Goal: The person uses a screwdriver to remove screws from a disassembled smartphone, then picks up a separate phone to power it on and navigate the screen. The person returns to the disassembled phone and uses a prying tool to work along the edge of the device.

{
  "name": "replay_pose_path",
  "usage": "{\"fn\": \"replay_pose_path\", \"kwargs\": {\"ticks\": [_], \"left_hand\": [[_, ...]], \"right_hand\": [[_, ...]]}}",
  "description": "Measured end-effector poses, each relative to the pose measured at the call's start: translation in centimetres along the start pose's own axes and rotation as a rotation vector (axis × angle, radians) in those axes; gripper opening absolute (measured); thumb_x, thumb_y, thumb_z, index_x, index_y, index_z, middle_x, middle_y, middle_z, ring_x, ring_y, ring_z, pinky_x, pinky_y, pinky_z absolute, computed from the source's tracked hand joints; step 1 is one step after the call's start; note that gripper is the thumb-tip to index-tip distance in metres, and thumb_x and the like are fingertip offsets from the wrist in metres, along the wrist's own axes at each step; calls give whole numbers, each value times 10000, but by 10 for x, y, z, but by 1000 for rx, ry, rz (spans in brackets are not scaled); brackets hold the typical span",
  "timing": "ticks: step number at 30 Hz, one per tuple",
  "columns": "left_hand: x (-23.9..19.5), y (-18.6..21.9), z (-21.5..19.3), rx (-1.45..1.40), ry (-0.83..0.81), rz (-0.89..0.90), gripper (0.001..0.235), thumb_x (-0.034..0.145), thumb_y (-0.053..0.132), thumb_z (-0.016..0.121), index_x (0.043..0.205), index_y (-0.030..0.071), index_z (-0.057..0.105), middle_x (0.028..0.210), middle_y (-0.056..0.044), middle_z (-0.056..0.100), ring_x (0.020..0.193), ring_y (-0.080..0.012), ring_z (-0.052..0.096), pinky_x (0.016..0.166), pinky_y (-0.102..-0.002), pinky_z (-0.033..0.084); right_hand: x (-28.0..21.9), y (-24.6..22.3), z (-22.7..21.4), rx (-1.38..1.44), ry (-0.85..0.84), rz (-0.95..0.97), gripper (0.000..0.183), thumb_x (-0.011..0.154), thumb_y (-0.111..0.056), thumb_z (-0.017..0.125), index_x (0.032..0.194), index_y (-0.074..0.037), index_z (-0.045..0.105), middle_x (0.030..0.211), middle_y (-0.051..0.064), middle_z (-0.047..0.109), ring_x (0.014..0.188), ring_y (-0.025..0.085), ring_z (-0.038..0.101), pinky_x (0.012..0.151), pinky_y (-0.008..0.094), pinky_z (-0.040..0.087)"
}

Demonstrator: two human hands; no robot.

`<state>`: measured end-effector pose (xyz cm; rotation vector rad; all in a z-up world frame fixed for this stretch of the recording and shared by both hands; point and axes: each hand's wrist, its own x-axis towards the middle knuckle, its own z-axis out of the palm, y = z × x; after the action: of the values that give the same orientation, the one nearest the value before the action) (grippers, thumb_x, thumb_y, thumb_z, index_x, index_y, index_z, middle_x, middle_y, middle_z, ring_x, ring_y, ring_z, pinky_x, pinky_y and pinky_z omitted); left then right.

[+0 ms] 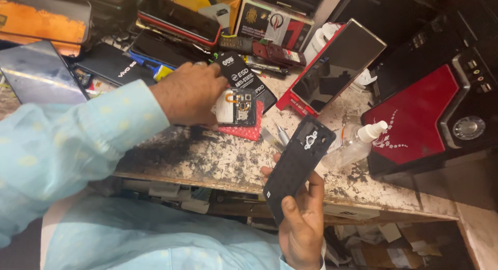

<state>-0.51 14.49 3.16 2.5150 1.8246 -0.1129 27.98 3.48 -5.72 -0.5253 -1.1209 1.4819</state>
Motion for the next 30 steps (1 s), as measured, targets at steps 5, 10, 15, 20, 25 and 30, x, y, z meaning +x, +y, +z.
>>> {"fn": "replay_pose_path", "kwargs": {"ticks": [5, 10, 15, 20, 25, 30], "left_hand": [[5, -10, -9, -191, 37, -5, 882, 564, 416, 998, 1220, -1, 583, 1215, -201, 590, 1106, -374, 623, 922, -462, 521], [6, -20, -5, -531, -61, -127, 507, 838, 353, 808, 1236, 94, 631, 1037, -134, 721, 993, -293, 700, 879, -456, 540], [-55, -34, -10, -1364, 351, -238, 320, 905, 166, 748, 1186, 29, 678, 1001, -110, 725, 831, -181, 673, 675, -324, 542], [-123, -20, -8, -2173, 600, -109, 372, 1029, 197, 588, 1373, 57, 579, 1191, -89, 701, 1022, -188, 706, 895, -401, 601], [-137, 7, 13, -2649, 581, 18, 553, 1024, 394, 481, 1390, -16, 543, 1327, -168, 653, 1193, -299, 669, 1059, -484, 524], [-119, 24, 41, -2858, 486, 151, 882, 902, 745, 384, 1299, -18, 582, 1230, -218, 687, 1103, -331, 669, 946, -503, 559]], "right_hand": [[6, -5, 1, -29, 1, 10, 641, 978, -169, 654, 1511, -101, 305, 1560, 296, 439, 1330, 400, 568, 1147, 518, 435], [25, -12, 7, -71, 60, 4, 631, 985, -232, 658, 1495, -70, 324, 1477, 254, 545, 1222, 352, 626, 1029, 499, 493], [69, -29, 26, -958, -17, -127, 530, 924, -292, 727, 1387, -99, 555, 1253, 175, 678, 1158, 262, 657, 1001, 412, 511], [102, -18, 64, -1594, -255, -396, 480, 850, -333, 762, 1263, -106, 670, 1311, 188, 649, 1132, 381, 617, 951, 488, 476], [119, -3, 98, -1724, -390, -212, 491, 842, -358, 755, 1249, -100, 656, 1305, 146, 633, 1061, 376, 624, 897, 512, 476], [76, -17, 109, -1108, -220, -109, 488, 969, -260, 686, 1428, -113, 610, 1394, 154, 645, 1110, 345, 651, 955, 429, 541]]}}
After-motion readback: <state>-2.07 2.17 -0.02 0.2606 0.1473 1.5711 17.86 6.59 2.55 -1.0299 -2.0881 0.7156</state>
